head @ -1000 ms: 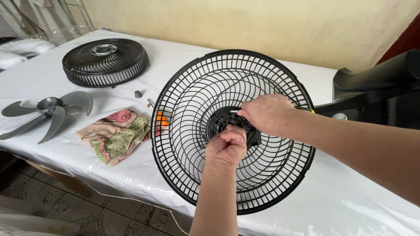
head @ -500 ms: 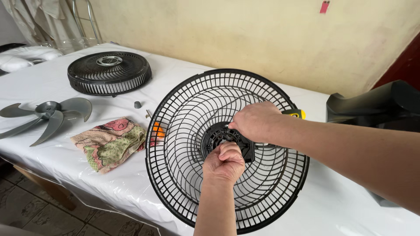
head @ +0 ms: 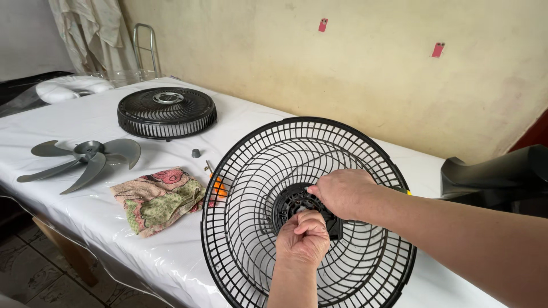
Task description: The person reassembles a black table fan by attaching the front grille to the motor housing and securing it with screws. They use a screwdriver to tighten the screws and then manually spin the fan blades to test the assembly.
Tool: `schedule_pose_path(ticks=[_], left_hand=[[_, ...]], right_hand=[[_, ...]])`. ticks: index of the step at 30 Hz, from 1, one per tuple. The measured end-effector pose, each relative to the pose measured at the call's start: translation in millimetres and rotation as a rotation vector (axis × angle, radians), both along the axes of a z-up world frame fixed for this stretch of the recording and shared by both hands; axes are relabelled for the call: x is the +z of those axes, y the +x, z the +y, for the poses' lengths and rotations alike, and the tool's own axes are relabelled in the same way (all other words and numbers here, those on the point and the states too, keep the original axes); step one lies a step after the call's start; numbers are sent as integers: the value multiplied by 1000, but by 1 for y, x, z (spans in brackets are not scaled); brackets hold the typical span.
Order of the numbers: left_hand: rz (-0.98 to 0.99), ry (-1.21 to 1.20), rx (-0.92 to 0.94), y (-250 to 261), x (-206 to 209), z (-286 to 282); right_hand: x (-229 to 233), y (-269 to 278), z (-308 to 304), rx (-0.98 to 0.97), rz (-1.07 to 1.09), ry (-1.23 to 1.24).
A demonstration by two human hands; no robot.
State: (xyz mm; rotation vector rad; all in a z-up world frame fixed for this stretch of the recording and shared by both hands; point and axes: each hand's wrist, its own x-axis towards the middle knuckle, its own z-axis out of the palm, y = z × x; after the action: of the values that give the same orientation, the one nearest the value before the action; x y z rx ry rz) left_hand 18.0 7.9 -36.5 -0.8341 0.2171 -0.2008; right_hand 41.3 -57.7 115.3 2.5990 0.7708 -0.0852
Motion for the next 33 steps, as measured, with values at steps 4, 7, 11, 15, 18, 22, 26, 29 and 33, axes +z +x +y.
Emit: schedule_pose_path(ticks=[4, 7, 11, 15, 18, 22, 26, 29, 33], left_hand=[[-55, -24, -6, 4, -7, 0], [-68, -43, -6, 7, -10, -2], [-29, -60, 1, 7, -10, -3], [24, -75, 8, 6, -9, -3], [7, -77, 9, 9, -9, -3], [23, -29, -12, 12, -8, 0], [47, -6, -34, 5, 2, -1], [74, 30, -6, -4, 12, -2], [174, 71, -63, -11, 26, 3]], right_hand=[[4, 2, 5, -11, 14, -32], [3, 2, 5, -24, 13, -25], [1, 2, 7, -38, 31, 1], [-3, 4, 7, -56, 54, 3], [-5, 8, 8, -55, 54, 5], [-3, 12, 7, -27, 21, -7], [12, 14, -2, 144, 49, -49], [15, 13, -1, 211, 28, -108], [19, 8, 13, 215, -31, -188]])
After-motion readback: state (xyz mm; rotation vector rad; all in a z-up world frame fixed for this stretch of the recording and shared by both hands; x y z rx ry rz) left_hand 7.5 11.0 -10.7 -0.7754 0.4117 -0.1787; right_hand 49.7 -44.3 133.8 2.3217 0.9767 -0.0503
